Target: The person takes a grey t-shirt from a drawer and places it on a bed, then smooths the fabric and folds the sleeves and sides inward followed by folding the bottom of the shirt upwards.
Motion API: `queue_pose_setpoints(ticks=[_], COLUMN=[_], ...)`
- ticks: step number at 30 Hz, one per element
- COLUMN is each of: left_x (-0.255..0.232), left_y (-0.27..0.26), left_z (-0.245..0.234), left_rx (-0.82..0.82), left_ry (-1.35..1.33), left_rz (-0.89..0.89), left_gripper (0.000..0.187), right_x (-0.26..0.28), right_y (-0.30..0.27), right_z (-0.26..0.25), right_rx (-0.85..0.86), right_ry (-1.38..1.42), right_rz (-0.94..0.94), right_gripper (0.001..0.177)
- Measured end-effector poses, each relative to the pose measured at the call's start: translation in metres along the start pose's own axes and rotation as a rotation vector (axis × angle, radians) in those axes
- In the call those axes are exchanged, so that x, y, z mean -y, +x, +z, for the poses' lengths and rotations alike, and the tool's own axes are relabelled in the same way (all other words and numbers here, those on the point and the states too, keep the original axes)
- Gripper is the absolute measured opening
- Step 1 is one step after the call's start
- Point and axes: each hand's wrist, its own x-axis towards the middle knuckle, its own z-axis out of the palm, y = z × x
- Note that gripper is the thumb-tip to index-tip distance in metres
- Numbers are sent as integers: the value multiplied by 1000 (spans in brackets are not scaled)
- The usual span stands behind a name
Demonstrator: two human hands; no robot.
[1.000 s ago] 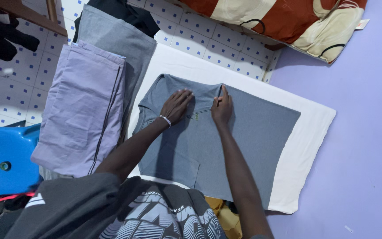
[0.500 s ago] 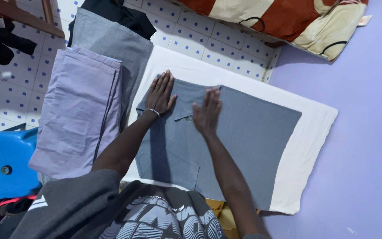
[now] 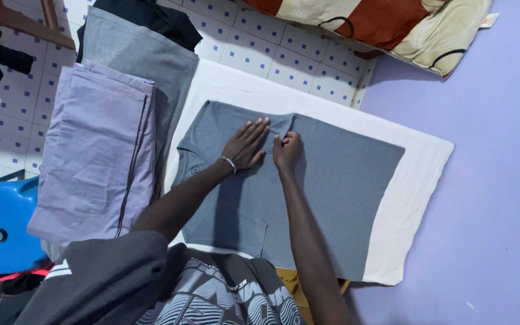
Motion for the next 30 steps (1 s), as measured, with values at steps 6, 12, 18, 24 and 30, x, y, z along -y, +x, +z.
queue_pose_setpoints(ticks=[6,12,18,24,30], left_x=[-9,-13,-9,-12,-11], left_y=[4,8,-1,-3,-2], left_z=[-30,-40,-33,-29,-22], left_rx=[33,144,114,87,86], left_ry=[-136,-125,-46,-22,47], left_rz=[-27,-49,60,64,91], left_gripper=[90,103,96,91,80], right_x=[-4,2,9,37,33], right_y=[6,0,11,47,52], right_z=[-16,-33,-28,-27,-28], right_rx=[180,182,197,125,-48], right_ry=[487,508,530,72,18], right_rz=[80,166,276,212,-31], right_gripper=[33,39,43,38,24])
